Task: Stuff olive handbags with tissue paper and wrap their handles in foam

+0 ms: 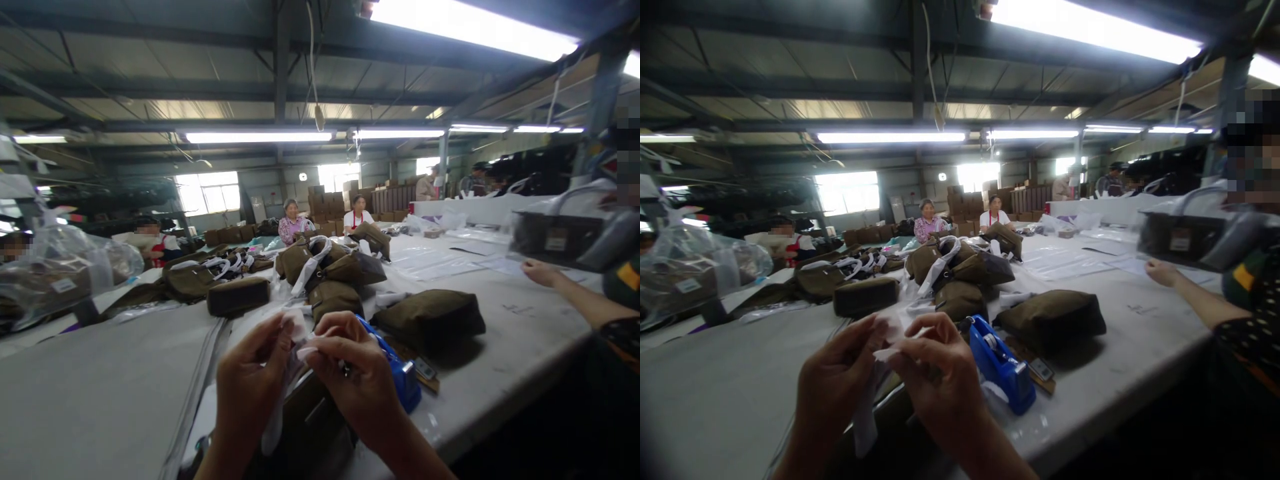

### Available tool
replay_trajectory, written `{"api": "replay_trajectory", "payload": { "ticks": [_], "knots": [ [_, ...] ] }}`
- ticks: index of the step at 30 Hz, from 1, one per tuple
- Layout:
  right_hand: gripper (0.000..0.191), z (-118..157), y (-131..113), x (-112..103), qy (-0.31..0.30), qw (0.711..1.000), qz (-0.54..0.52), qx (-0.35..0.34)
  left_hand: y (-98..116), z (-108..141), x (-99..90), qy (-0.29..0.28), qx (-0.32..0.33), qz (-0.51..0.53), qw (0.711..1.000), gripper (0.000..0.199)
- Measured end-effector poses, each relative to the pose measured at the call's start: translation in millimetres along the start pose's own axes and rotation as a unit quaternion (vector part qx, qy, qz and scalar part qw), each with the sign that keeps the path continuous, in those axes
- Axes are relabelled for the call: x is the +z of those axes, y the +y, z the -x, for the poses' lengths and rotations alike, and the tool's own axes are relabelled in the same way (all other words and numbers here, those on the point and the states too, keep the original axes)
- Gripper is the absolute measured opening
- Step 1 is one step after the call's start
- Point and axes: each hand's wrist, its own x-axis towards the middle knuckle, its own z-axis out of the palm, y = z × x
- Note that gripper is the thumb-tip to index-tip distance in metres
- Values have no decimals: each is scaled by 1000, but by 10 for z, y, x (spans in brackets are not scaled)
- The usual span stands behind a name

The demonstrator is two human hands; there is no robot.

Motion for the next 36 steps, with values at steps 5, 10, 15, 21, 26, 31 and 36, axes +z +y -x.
{"api": "replay_trajectory", "payload": {
  "ticks": [5, 10, 15, 21, 26, 31, 36],
  "knots": [
    [14, -46, -78, 72, 2, 997, -21, 76, 68, 36, -5, 42, 2, 3, 999, 25],
    [22, -90, -59, 83, -1, 992, -1, 127, 103, 42, -22, 49, 34, -33, 998, 25],
    [23, -119, -48, 85, 6, 991, 23, 134, 107, 71, -29, 59, 63, -55, 995, 24],
    [21, -131, -104, 69, -15, 990, 11, 140, 91, 92, -68, 44, 176, -109, 977, 15],
    [23, -135, -97, 50, -25, 990, -37, 136, 83, 82, -121, 20, 252, -135, 958, 15],
    [24, -134, -62, 36, -36, 985, -66, 157, 29, 77, -147, 8, 284, -143, 948, 19],
    [23, -145, -44, 29, -47, 983, -79, 159, 9, 61, -165, -28, 320, -128, 938, 21]
  ]
}}
